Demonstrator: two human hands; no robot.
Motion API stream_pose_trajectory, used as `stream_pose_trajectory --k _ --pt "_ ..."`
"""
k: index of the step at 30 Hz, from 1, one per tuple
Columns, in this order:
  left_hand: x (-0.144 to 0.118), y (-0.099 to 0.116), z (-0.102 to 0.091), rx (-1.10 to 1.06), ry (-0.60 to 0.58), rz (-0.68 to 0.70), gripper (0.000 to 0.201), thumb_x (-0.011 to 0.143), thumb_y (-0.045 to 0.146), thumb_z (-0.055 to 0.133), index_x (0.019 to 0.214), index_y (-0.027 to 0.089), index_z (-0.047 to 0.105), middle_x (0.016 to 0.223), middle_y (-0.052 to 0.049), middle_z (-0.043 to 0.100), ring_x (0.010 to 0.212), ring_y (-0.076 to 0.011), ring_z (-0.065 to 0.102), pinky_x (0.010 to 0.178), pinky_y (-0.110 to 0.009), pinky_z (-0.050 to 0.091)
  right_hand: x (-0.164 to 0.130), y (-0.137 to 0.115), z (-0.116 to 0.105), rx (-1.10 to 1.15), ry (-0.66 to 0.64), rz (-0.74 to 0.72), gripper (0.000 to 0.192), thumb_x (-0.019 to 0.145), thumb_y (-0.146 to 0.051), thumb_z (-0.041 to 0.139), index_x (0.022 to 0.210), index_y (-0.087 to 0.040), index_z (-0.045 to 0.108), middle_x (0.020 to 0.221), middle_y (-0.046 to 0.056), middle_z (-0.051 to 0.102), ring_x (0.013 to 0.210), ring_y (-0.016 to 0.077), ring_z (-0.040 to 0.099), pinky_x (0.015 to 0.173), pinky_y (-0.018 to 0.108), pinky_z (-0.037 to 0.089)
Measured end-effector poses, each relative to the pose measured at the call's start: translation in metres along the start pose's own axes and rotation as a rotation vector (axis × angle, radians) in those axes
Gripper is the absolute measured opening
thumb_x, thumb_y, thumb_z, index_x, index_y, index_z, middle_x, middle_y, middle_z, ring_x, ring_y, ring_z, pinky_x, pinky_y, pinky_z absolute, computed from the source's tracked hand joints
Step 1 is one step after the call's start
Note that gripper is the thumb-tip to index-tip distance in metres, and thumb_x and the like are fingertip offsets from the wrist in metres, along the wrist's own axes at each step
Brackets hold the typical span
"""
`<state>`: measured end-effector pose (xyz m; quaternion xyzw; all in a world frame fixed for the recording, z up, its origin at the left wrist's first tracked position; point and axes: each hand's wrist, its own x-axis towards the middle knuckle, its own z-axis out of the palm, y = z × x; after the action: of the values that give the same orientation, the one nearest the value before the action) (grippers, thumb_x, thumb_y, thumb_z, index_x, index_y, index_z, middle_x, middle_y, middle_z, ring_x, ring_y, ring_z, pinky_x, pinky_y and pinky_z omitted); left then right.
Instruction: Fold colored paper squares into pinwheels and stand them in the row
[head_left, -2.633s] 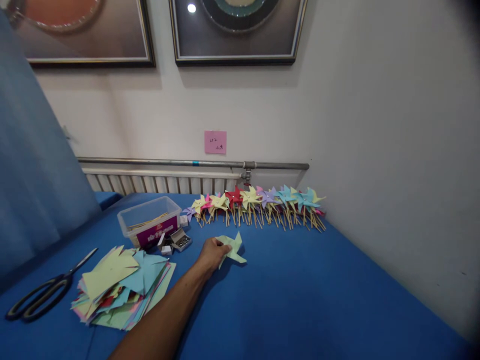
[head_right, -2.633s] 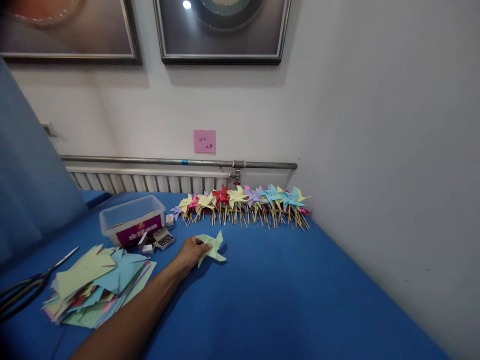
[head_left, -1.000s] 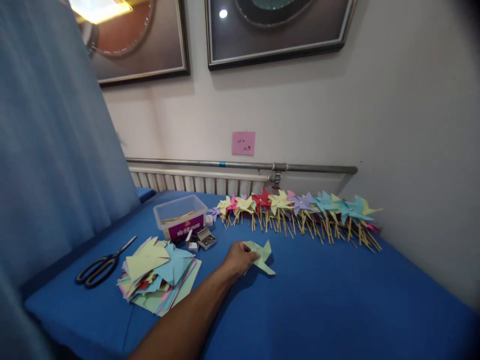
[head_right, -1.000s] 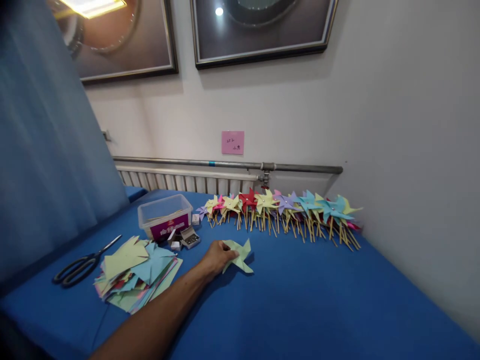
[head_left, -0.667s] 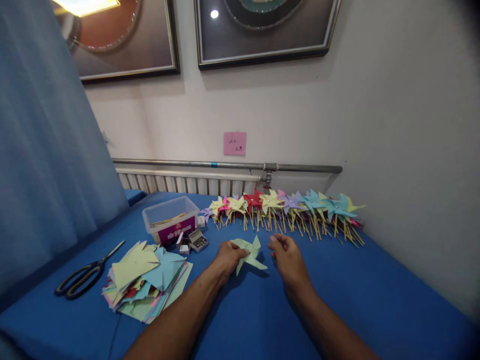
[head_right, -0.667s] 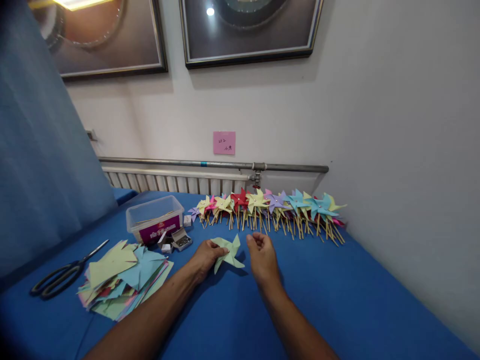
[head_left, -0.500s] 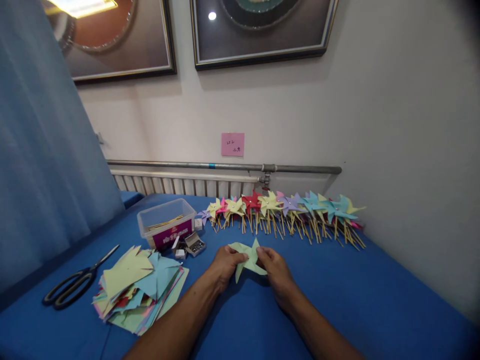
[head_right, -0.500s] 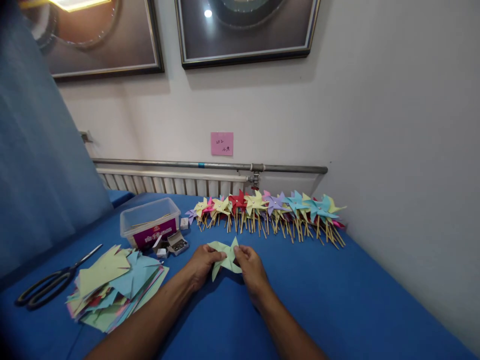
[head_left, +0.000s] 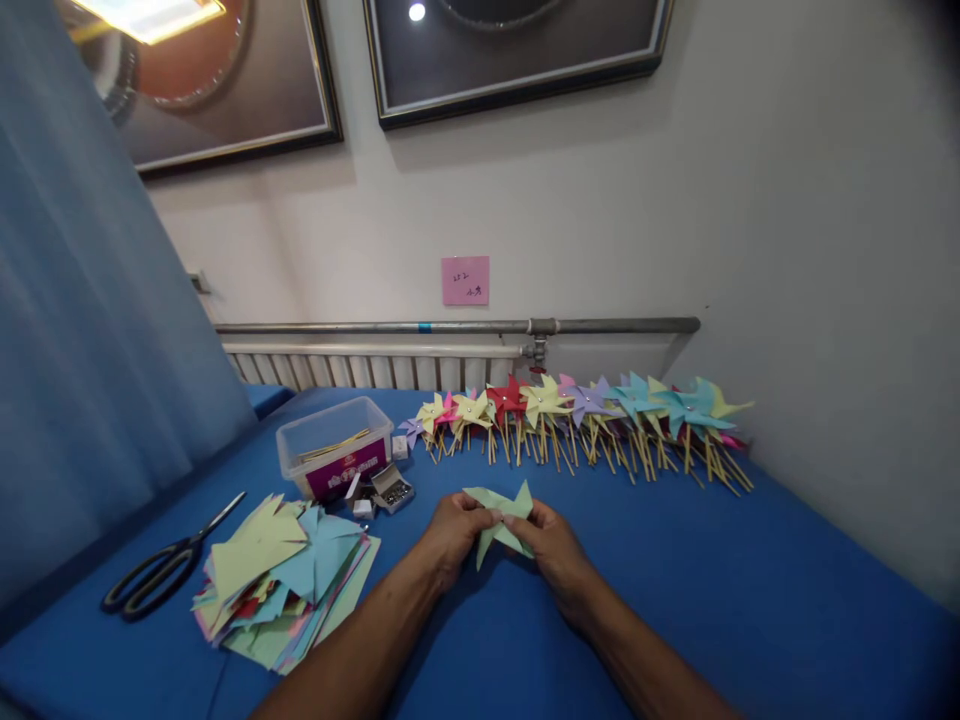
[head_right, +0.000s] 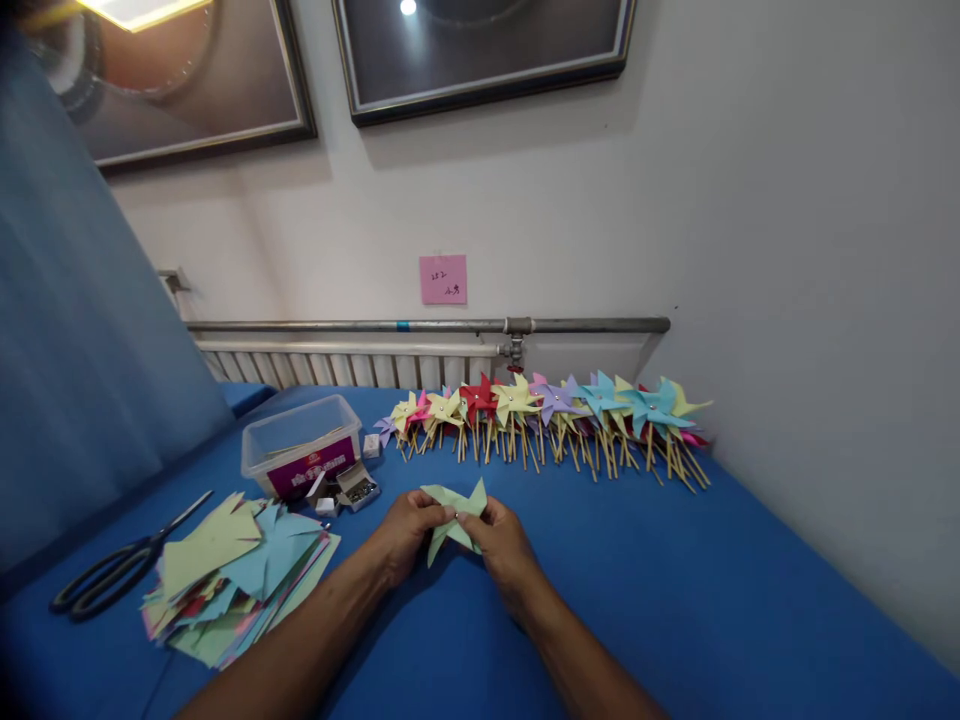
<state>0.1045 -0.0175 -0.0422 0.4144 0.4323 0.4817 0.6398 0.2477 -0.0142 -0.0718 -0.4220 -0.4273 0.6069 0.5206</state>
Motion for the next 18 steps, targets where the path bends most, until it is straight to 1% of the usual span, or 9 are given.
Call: stream_pose_trajectory --k 3,8,12,15,18 --pt "0.001 -0.003 0.001 0.035 -0.024 0.01 0.025 0.056 0.03 0.08 0.062 0.012 0.065 0.057 -0.005 0.065 0.049 -0.0127 0.053 0.053 -0.026 0.039 -0.003 -0.003 0.0 -0.033 0.017 0.012 0.038 0.062 -0.039 0.08 0.091 -0.016 0.072 0.073 0.003 0.072 0.06 0.016 0.061 0.058 0.027 0.049" --pt "0.002 -0.006 0.003 0.038 0.02 0.03 0.027 0.053 0.03 0.081 0.068 0.012 0.068 0.06 -0.003 0.066 0.053 -0.0136 0.056 0.057 -0.027 0.042 -0.013 -0.012 0.003 -0.038 -0.009 -0.003 0.037 0.065 -0.039 0.08 0.093 -0.017 0.072 0.078 0.004 0.074 0.067 0.0186 0.065 0.062 0.028 0.051" --pt "0.001 -0.004 0.002 0.038 -0.009 0.038 0.024 0.054 0.029 0.078 0.066 0.011 0.068 0.06 -0.003 0.065 0.053 -0.0125 0.054 0.056 -0.026 0.041 -0.011 -0.007 0.001 -0.031 0.017 -0.021 0.042 0.062 -0.042 0.084 0.095 -0.018 0.072 0.081 0.004 0.075 0.07 0.0205 0.067 0.064 0.03 0.053" --pt "0.0 -0.002 0.002 0.056 0.022 0.033 0.021 0.054 0.027 0.077 0.061 0.013 0.065 0.054 -0.001 0.061 0.049 -0.0109 0.05 0.052 -0.025 0.038 -0.006 -0.003 -0.002 -0.03 0.006 -0.033 0.046 0.059 -0.045 0.085 0.094 -0.018 0.073 0.081 0.005 0.076 0.073 0.023 0.068 0.066 0.032 0.053" --pt "0.001 -0.004 0.004 0.074 0.067 0.031 0.021 0.054 0.027 0.078 0.06 0.013 0.063 0.051 0.0 0.059 0.046 -0.0101 0.047 0.049 -0.024 0.034 -0.007 -0.003 -0.003 -0.019 -0.032 -0.052 0.045 0.061 -0.044 0.085 0.096 -0.018 0.073 0.085 0.006 0.077 0.079 0.0247 0.069 0.074 0.034 0.054"
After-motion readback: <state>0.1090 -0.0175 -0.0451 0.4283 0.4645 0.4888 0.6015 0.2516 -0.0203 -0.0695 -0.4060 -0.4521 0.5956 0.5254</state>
